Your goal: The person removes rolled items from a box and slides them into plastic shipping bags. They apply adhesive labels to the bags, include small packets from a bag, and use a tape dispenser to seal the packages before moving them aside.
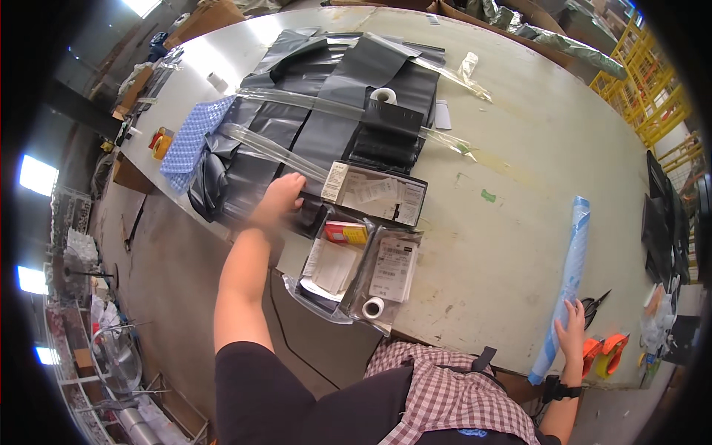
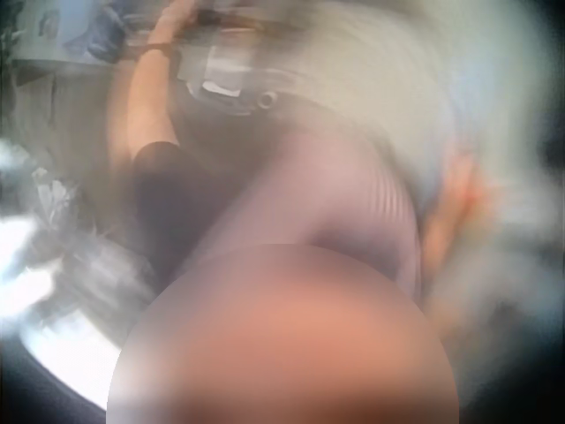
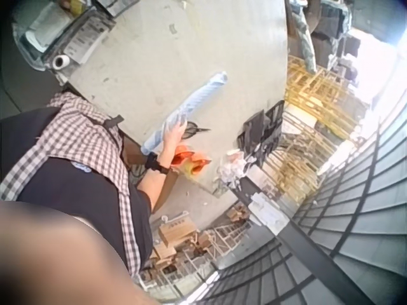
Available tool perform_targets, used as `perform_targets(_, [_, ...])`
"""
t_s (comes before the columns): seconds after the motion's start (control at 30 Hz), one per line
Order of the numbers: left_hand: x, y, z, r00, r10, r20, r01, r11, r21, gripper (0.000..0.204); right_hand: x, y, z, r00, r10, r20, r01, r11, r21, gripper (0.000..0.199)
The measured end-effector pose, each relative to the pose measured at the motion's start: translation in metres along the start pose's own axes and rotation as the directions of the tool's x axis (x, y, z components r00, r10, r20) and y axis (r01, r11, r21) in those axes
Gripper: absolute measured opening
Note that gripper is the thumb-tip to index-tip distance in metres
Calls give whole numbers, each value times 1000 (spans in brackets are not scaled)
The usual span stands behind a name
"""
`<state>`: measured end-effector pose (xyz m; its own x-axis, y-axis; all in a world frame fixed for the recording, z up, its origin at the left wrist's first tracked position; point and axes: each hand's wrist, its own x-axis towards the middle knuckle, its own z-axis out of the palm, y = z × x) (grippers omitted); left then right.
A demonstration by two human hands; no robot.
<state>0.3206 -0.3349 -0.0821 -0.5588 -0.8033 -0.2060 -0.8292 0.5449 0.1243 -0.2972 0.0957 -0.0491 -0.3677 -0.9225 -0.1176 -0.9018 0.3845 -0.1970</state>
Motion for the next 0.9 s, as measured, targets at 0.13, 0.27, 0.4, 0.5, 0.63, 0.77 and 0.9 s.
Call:
perform_targets(0.13, [9, 3, 6, 977, 124, -173, -76, 963, 259, 35, 16, -37, -14, 995, -66, -73, 76, 986, 151, 41])
perform_targets(0.27, [3, 1, 12, 939, 75, -336, 17, 965, 263, 28, 49, -116, -33, 950, -270, -157, 299, 932, 207, 30])
perform_targets(0.4, [-98, 8, -17, 771, -105, -628, 169, 985, 42, 32, 56, -197, -67, 856, -514, -54, 470, 732, 493, 27])
perform_targets(0.5, [-196, 56, -46, 796, -244, -554, 161, 968, -195, 35, 58, -238, -48, 624, -685, 376, 6, 486, 874, 25])
perform_targets(0.63, [-283, 184, -115, 886, -154, -437, 13, 951, -308, 30, 61, -320, -2, 11, -904, 427, -780, 260, 569, 72])
perform_targets(0.77, [-326, 264, -150, 922, 119, -367, -344, 686, -641, 22, 86, -396, 36, -116, -993, -33, -993, 117, -26, 76])
perform_targets(0.9, [-319, 305, -141, 977, 145, -159, -215, 605, -767, 27, 112, -451, 21, 269, -915, 300, -935, -174, 308, 39])
